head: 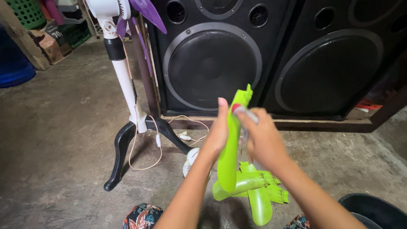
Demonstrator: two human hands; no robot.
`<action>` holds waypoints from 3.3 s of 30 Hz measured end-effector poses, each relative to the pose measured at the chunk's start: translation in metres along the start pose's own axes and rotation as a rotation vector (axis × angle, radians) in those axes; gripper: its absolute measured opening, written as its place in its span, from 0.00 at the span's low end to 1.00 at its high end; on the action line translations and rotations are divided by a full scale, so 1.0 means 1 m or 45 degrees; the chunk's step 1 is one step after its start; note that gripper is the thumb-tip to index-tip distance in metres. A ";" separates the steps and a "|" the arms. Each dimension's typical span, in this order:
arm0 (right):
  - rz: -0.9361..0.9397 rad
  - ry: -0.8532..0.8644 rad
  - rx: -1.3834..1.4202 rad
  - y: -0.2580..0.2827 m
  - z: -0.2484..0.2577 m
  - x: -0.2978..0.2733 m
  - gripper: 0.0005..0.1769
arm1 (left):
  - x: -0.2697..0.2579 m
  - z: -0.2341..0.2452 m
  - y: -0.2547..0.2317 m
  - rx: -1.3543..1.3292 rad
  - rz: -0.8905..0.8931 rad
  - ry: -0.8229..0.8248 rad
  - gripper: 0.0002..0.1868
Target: The person disassembles a green electric fan by removing its blades from the central hub. They then wipe each blade with a wet cloth, cleaning both sides before placing them on the floor.
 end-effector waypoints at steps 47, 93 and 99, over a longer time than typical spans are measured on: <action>0.044 -0.147 0.599 0.001 -0.068 0.059 0.25 | 0.051 0.071 0.019 -0.262 -0.397 -0.299 0.36; -0.399 -0.381 0.585 -0.023 -0.063 0.018 0.27 | -0.004 -0.007 0.031 -0.149 -0.227 -0.115 0.22; -0.269 -0.349 0.344 -0.005 -0.058 0.000 0.32 | -0.002 0.000 0.040 -0.317 -0.236 -0.113 0.21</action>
Point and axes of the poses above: each hand's wrist, its own x-axis towards the middle knuckle, its own z-axis out of the back of the hand, y = z × x, the point moved 2 cm from there along x, towards the middle knuckle, and after that the axes turned 13 degrees about y, right-handed, at the moved point
